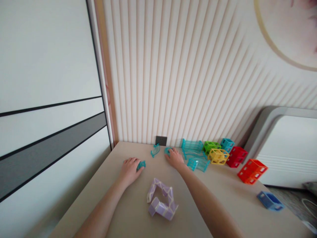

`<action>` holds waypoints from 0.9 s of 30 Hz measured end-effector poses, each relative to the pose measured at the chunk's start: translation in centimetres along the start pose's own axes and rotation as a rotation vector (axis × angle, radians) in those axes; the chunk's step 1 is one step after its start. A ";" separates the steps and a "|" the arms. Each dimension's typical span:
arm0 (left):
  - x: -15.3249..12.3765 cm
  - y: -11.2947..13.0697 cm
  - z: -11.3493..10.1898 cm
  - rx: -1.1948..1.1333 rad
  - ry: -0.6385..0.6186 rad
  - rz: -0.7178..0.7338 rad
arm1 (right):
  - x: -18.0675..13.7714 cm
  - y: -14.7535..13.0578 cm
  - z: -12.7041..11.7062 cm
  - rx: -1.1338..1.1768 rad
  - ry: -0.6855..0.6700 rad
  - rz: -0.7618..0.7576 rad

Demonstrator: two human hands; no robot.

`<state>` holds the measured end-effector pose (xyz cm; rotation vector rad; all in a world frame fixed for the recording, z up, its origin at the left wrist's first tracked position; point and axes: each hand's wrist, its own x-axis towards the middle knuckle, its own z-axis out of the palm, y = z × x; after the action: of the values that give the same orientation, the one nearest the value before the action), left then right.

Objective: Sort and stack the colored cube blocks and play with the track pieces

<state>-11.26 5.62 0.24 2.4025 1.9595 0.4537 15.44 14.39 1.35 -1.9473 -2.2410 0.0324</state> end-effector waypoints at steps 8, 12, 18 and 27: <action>-0.1 0.5 -0.3 0.016 -0.002 0.006 | -7.6 1.9 0.4 0.090 0.101 -0.123; -0.1 0.6 -0.4 0.017 -0.009 0.005 | -9.4 2.7 0.8 0.180 0.157 -0.120; 0.0 0.4 0.0 0.014 -0.011 -0.005 | -9.4 2.3 0.5 0.203 0.190 -0.094; 0.0 0.5 0.1 0.015 -0.012 -0.008 | -9.1 2.7 0.9 0.224 0.130 -0.107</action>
<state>-10.75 5.54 0.22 2.3996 1.9747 0.4250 19.13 5.88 -0.91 -1.6647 -2.1506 0.1328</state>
